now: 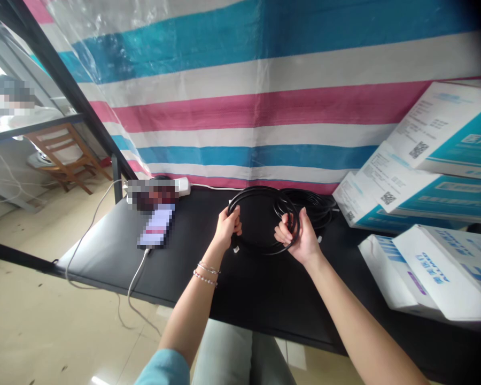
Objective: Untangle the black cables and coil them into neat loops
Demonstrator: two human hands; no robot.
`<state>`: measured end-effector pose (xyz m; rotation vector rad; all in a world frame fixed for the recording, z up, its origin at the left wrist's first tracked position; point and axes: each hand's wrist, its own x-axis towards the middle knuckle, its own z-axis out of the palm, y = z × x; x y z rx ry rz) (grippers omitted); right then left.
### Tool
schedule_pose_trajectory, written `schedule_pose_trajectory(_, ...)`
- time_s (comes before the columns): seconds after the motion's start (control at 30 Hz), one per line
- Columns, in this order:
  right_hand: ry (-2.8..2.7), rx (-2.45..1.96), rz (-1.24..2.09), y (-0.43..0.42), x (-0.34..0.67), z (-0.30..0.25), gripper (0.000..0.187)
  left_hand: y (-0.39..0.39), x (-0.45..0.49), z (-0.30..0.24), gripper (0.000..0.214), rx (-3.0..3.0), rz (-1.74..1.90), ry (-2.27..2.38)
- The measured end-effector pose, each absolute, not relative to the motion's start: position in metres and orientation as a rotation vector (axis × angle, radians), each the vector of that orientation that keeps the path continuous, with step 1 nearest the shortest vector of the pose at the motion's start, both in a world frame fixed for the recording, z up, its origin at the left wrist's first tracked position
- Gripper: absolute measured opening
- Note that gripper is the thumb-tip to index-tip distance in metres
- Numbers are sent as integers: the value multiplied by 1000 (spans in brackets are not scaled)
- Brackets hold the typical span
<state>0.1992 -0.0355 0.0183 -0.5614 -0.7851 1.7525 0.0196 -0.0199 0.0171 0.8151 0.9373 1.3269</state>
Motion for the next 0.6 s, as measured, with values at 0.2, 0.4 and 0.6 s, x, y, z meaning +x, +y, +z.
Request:
schedule_pose_trajectory(0.2, -817, -583, 1770, -36, 200, 20, 47, -21, 21, 17, 39, 818, 1328, 972)
schedule_pose_trajectory(0.4, -743, -689, 1713, -32, 203, 15, 49, -20, 19, 13, 35, 919, 1245, 972)
schedule_pose_trajectory(0.6, -696, -726, 1668, -29, 206, 9, 51, -21, 13, 17, 26, 914, 1171, 942)
